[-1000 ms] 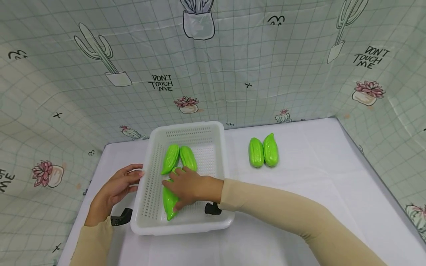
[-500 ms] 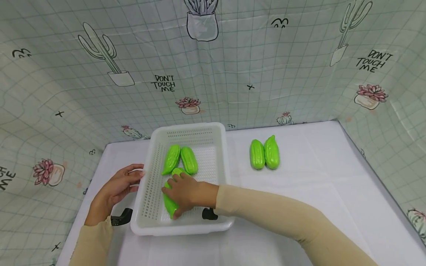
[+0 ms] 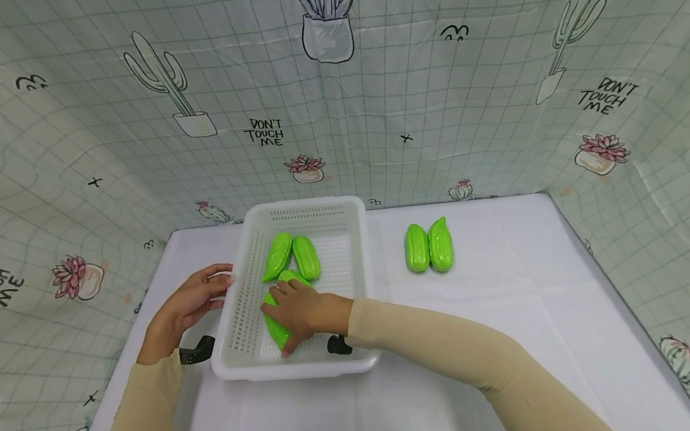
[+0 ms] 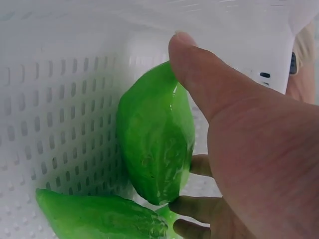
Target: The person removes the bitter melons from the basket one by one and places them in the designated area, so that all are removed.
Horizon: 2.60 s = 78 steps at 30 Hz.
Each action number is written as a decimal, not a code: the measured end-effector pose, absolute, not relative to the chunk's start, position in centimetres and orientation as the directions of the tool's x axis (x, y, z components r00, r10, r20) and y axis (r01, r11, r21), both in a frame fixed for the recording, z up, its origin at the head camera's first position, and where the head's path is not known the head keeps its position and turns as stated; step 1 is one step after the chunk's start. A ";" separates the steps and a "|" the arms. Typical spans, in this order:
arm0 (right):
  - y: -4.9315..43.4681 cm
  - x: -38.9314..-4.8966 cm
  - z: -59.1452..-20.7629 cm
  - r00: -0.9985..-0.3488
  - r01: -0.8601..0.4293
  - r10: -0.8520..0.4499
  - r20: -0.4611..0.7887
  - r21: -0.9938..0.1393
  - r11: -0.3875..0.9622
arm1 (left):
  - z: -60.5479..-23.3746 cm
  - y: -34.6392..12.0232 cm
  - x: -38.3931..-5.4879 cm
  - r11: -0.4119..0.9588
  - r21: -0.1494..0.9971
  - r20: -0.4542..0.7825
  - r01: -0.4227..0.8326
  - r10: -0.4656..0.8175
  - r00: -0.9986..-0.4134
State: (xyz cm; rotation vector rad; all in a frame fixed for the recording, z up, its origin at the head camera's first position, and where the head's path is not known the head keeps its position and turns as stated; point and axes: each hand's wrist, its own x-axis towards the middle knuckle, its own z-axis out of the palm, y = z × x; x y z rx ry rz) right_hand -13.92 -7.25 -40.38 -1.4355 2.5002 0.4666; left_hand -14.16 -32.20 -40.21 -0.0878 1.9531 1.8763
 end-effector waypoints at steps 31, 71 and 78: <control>-5.6 -14.9 -38.2 -0.431 -0.899 -0.866 -0.255 0.041 0.435 | -40.3 -32.1 -14.1 0.178 0.928 -0.362 -0.327 0.224 -0.905; 9.6 -12.5 -33.5 -0.521 -0.850 -0.830 0.199 -0.206 0.484 | -40.3 -32.1 -14.2 0.047 0.932 -0.358 -0.358 0.250 -0.899; 11.3 -11.9 -33.5 -0.546 -0.835 -0.807 0.226 -0.228 0.501 | -40.5 -32.2 -14.2 0.064 0.934 -0.357 -0.353 0.246 -0.901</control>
